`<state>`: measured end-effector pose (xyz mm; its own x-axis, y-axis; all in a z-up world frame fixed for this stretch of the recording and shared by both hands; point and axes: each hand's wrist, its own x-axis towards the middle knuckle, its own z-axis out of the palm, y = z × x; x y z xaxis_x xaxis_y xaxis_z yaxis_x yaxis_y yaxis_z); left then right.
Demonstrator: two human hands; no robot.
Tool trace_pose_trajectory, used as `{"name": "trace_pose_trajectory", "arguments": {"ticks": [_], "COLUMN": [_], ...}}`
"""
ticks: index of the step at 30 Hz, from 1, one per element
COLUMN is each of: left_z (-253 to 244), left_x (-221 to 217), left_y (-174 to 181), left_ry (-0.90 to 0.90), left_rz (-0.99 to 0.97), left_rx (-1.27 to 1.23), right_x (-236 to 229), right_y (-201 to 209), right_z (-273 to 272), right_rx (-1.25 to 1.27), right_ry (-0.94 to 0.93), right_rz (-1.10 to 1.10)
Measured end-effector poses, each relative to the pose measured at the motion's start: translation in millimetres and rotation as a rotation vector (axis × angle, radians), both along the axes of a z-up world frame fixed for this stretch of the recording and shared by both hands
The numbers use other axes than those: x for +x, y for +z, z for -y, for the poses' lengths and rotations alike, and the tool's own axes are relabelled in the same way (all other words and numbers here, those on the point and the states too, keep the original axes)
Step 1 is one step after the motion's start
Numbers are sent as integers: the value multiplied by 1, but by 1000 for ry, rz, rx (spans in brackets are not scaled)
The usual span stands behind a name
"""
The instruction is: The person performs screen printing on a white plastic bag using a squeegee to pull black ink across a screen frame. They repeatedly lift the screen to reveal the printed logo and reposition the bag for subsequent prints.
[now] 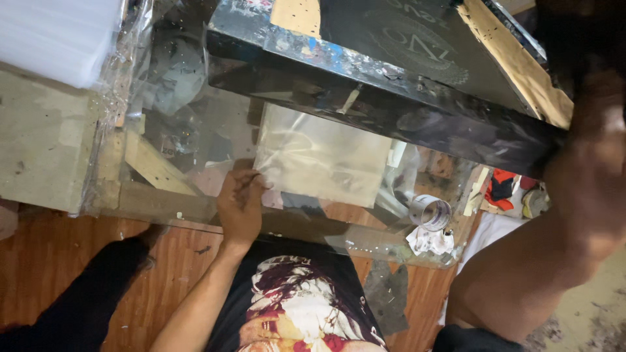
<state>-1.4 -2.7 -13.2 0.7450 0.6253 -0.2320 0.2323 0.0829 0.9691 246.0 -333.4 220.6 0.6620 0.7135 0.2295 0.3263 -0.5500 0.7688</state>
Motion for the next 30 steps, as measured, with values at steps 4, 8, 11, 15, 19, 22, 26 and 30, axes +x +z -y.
{"name": "trace_pose_trajectory", "arguments": {"ticks": [4, 8, 11, 15, 19, 22, 26, 30], "left_z": [-1, 1, 5, 5, 6, 7, 8, 9], "left_x": [4, 14, 15, 11, 9, 10, 15, 19], "left_y": [-11, -20, -46, -52, -47, -43, -50, -33], "left_ry": [24, 52, 69, 52, 77, 73, 76, 60], "left_rz": [-113, -155, -12, -49, -96, -78, -74, -114], "left_rx": [-62, -107, -140, -106, -184, -157, -134, -189], "right_x": [5, 7, 10, 10, 16, 11, 10, 4], "right_y": [-4, -9, 2, -9, -15, -11, -20, -11], "right_z": [3, 10, -8, 12, 14, 11, 17, 12], "right_rx": [108, 158, 419, 200, 557, 629, 505, 104], "right_ry": [71, 35, 121, 78, 120, 153, 32, 27], "right_rz": [-83, -220, -481, -226, -581, -597, -353, -111]}}
